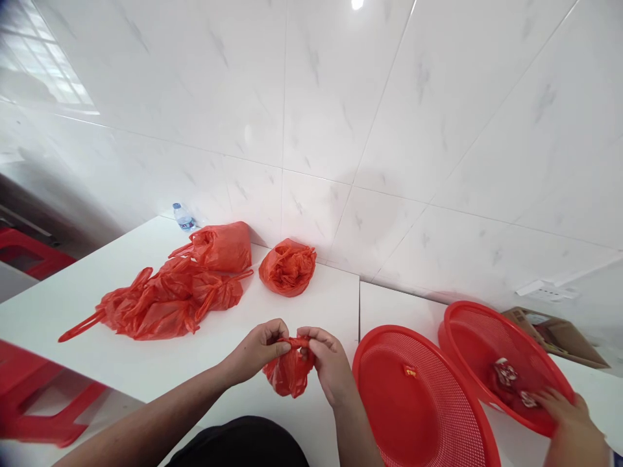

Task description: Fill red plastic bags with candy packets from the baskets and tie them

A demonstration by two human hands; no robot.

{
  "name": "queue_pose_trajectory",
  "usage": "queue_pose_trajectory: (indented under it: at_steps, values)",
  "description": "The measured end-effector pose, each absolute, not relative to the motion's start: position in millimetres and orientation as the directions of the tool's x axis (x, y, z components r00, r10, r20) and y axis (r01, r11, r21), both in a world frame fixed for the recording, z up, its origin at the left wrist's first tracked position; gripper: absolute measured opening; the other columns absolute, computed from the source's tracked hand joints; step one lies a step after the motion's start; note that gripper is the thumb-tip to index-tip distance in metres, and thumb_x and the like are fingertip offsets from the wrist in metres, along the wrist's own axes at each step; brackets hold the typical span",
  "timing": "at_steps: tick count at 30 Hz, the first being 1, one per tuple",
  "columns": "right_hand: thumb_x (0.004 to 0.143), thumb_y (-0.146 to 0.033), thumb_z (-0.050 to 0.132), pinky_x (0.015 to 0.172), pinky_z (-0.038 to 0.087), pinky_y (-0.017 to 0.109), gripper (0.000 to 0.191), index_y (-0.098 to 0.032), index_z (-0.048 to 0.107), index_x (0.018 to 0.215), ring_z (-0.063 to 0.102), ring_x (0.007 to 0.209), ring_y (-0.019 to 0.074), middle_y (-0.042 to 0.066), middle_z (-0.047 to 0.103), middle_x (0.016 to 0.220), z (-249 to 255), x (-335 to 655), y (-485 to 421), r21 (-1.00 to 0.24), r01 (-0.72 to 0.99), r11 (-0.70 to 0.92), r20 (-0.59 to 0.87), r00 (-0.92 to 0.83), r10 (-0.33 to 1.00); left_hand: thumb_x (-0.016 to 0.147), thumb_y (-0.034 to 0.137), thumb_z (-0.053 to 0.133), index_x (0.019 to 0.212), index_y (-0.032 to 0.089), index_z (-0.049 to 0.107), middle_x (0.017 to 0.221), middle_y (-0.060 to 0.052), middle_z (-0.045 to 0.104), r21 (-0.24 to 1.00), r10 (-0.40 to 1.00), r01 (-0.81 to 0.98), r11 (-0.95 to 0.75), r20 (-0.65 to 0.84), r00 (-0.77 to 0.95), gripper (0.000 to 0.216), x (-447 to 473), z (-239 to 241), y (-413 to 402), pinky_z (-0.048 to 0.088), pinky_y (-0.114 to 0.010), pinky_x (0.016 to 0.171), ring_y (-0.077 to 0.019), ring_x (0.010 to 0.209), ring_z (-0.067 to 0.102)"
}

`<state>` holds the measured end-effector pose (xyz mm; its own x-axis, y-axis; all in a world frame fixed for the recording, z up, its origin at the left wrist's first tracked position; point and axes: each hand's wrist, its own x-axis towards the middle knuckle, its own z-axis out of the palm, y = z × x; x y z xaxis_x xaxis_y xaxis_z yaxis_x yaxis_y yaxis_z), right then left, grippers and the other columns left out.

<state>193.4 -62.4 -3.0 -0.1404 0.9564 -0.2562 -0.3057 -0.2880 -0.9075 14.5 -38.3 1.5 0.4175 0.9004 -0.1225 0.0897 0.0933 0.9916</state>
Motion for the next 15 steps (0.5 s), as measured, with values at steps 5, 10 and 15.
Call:
queue_pose_trajectory:
  at_steps: [5, 10, 15]
  values:
    - [0.073, -0.032, 0.067, 0.069, 0.044, 0.028, 0.024, -0.023, 0.061, 0.094, 0.055, 0.07, 0.0139, -0.001, 0.062, 0.079, -17.8, 193.9, -54.8, -0.948, -0.253, -0.192, -0.198, 0.001, 0.98, 0.073, 0.014, 0.059, 0.069, 0.019, 0.052, 0.077, 0.001, 0.056, 0.976, 0.906, 0.215, -0.041, -0.054, 0.42, 0.009, 8.9, 7.3, -40.8, 0.04, -0.026, 0.069, -0.014, 0.074, 0.051]
    - [0.08, -0.03, 0.047, 0.072, 0.041, 0.033, 0.017, -0.024, 0.057, 0.092, 0.056, 0.077, 0.0191, 0.001, 0.062, 0.083, -58.0, 205.7, -34.3, -0.91, 0.374, -0.181, -0.056, 0.321, 0.945, 0.069, 0.009, 0.062, 0.062, 0.019, 0.051, 0.089, -0.002, 0.062, 0.936, 0.867, 0.313, -0.162, -0.016, 0.498, 0.016, -1.7, 12.2, -48.6, 0.041, -0.029, 0.082, -0.0175, 0.089, 0.056]
    - [0.074, -0.027, 0.042, 0.07, 0.039, 0.034, 0.017, -0.023, 0.057, 0.081, 0.055, 0.079, 0.0209, 0.004, 0.062, 0.086, -104.9, 218.0, -17.4, -0.835, 0.48, -0.269, -0.054, 0.415, 0.908, 0.069, 0.013, 0.065, 0.064, 0.02, 0.057, 0.08, 0.001, 0.065, 0.922, 0.791, 0.377, -0.091, -0.163, 0.59, 0.012, -11.6, 6.2, -56.0, 0.043, -0.026, 0.072, -0.0152, 0.077, 0.058]
